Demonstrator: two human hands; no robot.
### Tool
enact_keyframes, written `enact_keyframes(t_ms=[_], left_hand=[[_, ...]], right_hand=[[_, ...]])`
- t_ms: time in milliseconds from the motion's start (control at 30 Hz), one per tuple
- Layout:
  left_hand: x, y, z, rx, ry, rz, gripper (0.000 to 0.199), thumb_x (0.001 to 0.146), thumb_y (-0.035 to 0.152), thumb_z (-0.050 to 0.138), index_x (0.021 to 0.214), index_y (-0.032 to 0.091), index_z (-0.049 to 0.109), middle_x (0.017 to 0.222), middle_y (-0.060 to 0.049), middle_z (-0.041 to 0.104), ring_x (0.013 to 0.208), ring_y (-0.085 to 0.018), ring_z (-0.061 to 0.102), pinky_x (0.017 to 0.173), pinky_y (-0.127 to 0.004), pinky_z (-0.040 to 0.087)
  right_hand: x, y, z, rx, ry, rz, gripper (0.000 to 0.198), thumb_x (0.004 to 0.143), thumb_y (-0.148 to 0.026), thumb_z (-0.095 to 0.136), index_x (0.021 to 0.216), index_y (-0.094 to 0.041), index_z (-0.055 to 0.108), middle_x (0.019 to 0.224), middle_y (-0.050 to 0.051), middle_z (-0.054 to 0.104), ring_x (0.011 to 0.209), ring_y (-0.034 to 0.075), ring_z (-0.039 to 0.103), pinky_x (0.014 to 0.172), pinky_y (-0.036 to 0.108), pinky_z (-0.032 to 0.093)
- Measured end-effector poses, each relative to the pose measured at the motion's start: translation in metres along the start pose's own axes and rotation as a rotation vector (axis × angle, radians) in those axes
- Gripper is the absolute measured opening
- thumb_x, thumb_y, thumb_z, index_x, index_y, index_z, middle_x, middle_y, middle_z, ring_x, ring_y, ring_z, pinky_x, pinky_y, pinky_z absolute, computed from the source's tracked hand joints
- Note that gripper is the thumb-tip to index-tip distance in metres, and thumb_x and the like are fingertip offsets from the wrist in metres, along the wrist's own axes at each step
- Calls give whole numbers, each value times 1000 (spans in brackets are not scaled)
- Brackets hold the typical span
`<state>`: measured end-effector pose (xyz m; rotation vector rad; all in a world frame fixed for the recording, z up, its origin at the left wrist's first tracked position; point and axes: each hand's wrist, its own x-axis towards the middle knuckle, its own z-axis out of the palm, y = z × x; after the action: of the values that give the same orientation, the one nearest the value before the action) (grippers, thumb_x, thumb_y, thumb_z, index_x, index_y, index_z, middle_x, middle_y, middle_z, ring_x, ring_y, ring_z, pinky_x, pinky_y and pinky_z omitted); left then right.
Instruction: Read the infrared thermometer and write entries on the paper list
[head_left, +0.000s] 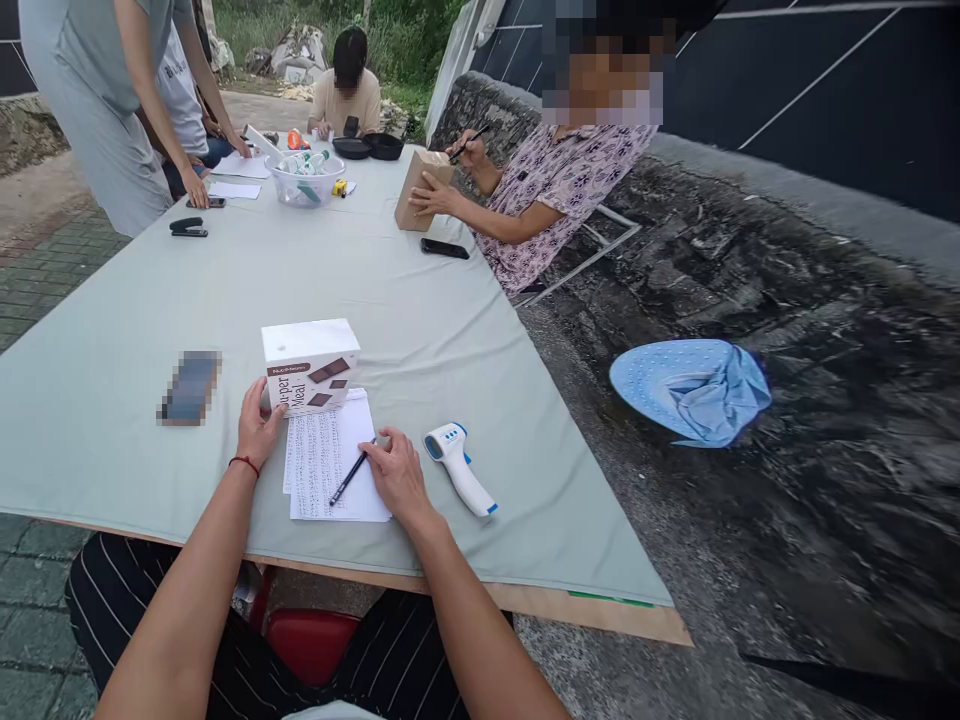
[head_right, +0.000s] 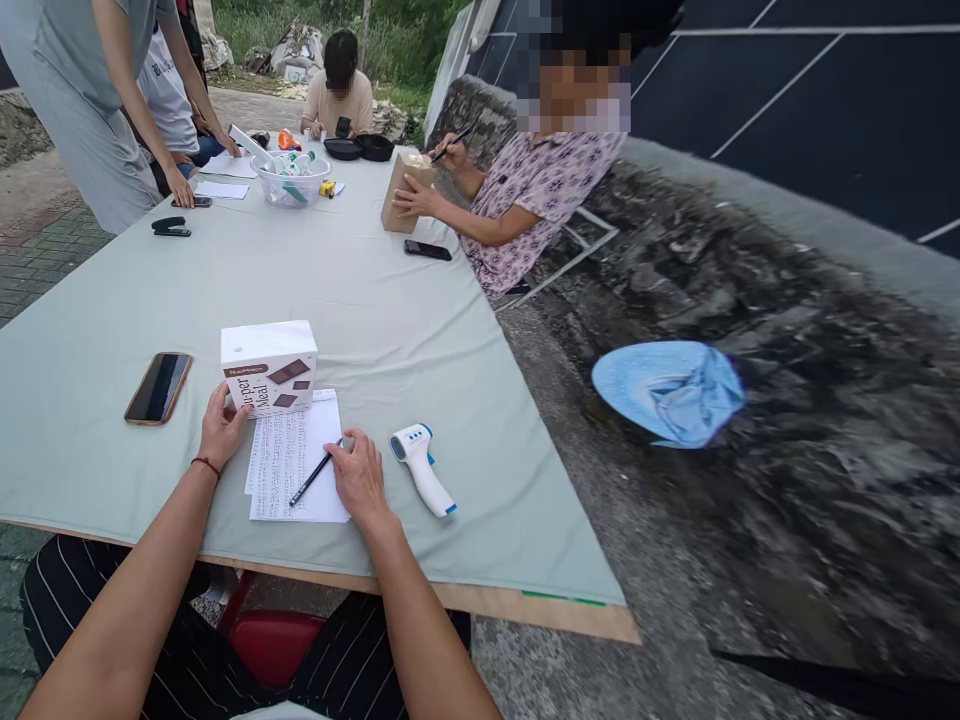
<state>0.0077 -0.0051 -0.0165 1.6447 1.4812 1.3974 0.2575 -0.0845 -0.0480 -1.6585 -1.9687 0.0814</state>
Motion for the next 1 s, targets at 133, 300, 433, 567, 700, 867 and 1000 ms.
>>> enact_keyframes(t_ms=[133,300,433,567,700,867,1000], left_hand=[[0,3,1,32,56,-95,49,72,34,71,115,22,49,121,-10,49,111,-23,53,74,-33,51],[-3,11,2,33,45,-276,53,67,32,75,104,22,39,106,-3,47,83,-12,53,73,-31,49],[-22,17,1,-4,74,-312,65,62,32,77,111,23,35,114,-7,41,104,-19,53,84,-37,50],[-54,32,7,166,136,-143,59,67,33,74,112,22,38,118,-10,40,117,-27,44,93,-47,47],[-71,49,20,251,-108,222,33,80,27,62,109,20,47,112,-10,48,112,-26,49,96,-46,44],[-66,49,26,294,-484,291,21,80,22,58,101,20,59,111,-10,59,109,-26,55,97,-46,43],[-63,46,20,348,-684,276,36,75,23,63,111,22,59,124,-10,58,119,-29,52,106,-50,36]], right_hand=[[0,8,-13,20,-68,-119,23,89,-13,50,96,-24,69,98,7,56,86,18,51,76,30,39],[-16,6,-29,139,-8,-120,17,93,-20,43,93,-19,61,85,6,60,83,19,54,77,32,41],[-33,-5,-30,437,175,151,17,90,-36,47,87,-21,54,77,4,60,73,18,55,72,33,47],[-37,-21,-25,732,249,361,14,80,-36,54,76,-23,49,72,1,59,68,16,56,67,31,48],[-34,-35,-24,846,214,428,13,75,-35,57,79,-23,55,70,-2,59,63,14,54,62,28,47],[-35,-41,-24,922,143,424,14,72,-32,56,78,-21,62,65,-2,60,61,15,56,61,29,48],[-32,-42,-23,1012,110,490,24,78,-37,51,80,-19,67,61,0,62,56,14,57,59,29,49]])
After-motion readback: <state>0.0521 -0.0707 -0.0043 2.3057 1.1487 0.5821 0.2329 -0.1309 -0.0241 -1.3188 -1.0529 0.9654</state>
